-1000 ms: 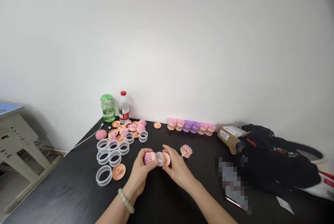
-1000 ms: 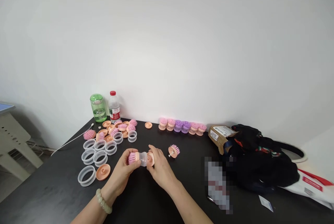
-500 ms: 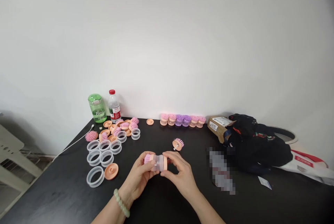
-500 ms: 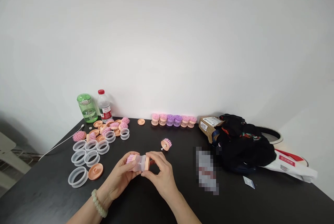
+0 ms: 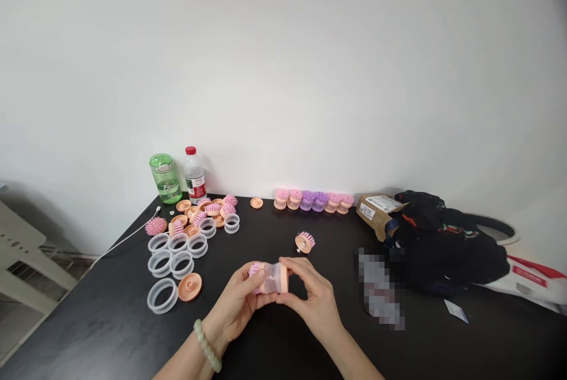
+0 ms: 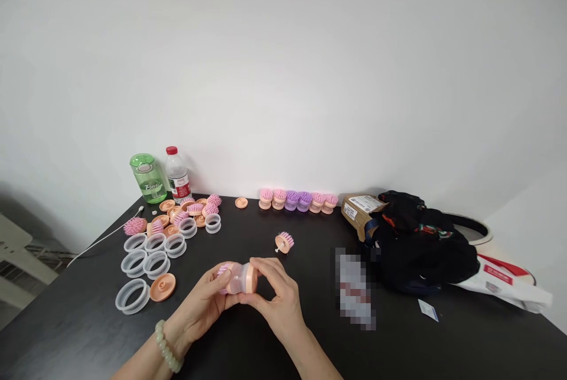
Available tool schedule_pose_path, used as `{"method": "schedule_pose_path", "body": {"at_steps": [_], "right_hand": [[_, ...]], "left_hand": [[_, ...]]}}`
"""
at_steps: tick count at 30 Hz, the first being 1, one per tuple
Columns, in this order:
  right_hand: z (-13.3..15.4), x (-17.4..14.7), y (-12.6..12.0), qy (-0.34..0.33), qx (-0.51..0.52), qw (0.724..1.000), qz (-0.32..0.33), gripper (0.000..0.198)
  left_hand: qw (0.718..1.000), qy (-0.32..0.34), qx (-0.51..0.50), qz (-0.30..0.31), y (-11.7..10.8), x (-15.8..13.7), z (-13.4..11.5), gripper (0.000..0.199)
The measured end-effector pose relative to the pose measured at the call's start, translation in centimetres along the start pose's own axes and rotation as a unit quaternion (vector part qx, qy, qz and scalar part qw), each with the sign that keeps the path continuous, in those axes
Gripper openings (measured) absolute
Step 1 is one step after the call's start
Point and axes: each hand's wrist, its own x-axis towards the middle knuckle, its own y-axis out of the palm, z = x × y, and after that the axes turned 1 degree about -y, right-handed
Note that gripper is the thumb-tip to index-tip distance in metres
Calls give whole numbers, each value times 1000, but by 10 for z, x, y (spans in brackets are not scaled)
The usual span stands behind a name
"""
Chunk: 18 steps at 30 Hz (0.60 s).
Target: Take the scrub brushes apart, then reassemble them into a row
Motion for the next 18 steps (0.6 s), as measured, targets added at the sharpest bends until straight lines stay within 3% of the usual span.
{"method": "schedule_pose_path", "body": {"at_steps": [6, 13, 18], "right_hand": [[2, 0, -3, -42, -11, 999, 12, 43], [9, 1, -5, -78, -18, 996, 42, 40], [4, -3, -2, -41, -69, 997, 9, 28]], "left_hand": [[999, -29, 16, -28, -1, 1, 0, 39], [996, -41, 83, 13, 0, 2, -1, 43], [997, 3, 76, 11, 7, -2, -1, 37]]}}
